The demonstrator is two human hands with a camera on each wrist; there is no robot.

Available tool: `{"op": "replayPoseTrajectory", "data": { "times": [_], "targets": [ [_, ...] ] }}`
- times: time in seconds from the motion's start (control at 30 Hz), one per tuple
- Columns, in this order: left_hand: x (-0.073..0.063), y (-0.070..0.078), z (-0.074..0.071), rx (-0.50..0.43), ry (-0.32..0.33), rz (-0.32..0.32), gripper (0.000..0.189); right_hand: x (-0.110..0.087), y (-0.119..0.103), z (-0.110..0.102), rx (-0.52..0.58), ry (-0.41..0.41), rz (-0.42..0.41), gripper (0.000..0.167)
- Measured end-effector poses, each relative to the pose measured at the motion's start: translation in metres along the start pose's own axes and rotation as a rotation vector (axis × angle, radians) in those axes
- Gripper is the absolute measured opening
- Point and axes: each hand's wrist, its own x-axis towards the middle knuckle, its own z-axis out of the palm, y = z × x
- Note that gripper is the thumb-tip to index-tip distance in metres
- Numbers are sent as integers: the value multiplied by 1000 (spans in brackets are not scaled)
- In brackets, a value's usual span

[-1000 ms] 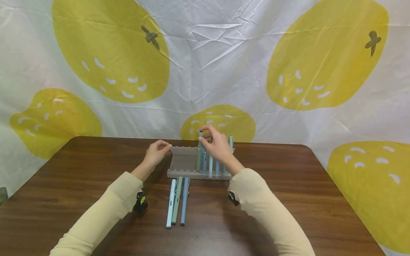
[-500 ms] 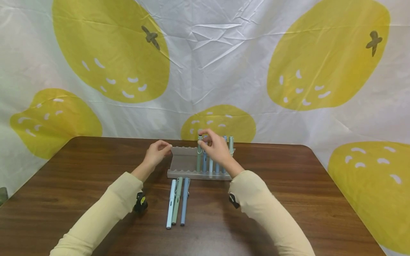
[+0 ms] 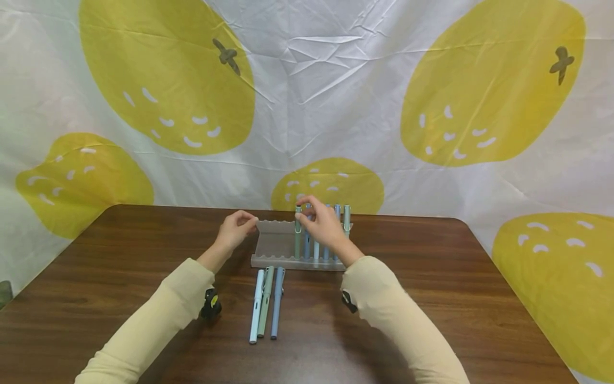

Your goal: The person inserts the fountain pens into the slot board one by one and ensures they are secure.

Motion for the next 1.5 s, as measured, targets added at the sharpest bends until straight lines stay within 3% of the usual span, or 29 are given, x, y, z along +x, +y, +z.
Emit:
{"op": "replayPoseTrajectory", "data": {
  "times": [0.23,0.37,1.5],
  "targets": [
    [-1,1,-1,-10,-9,4,17,0,4,2,-254,17,-131,41],
    [-1,1,-1,-14,-14,2,17,-1,7,4,-352,-8,-133,49],
    [-1,1,-2,-10,-10,-10,18,6,5,3,-398,-119,43,56]
  ]
}}
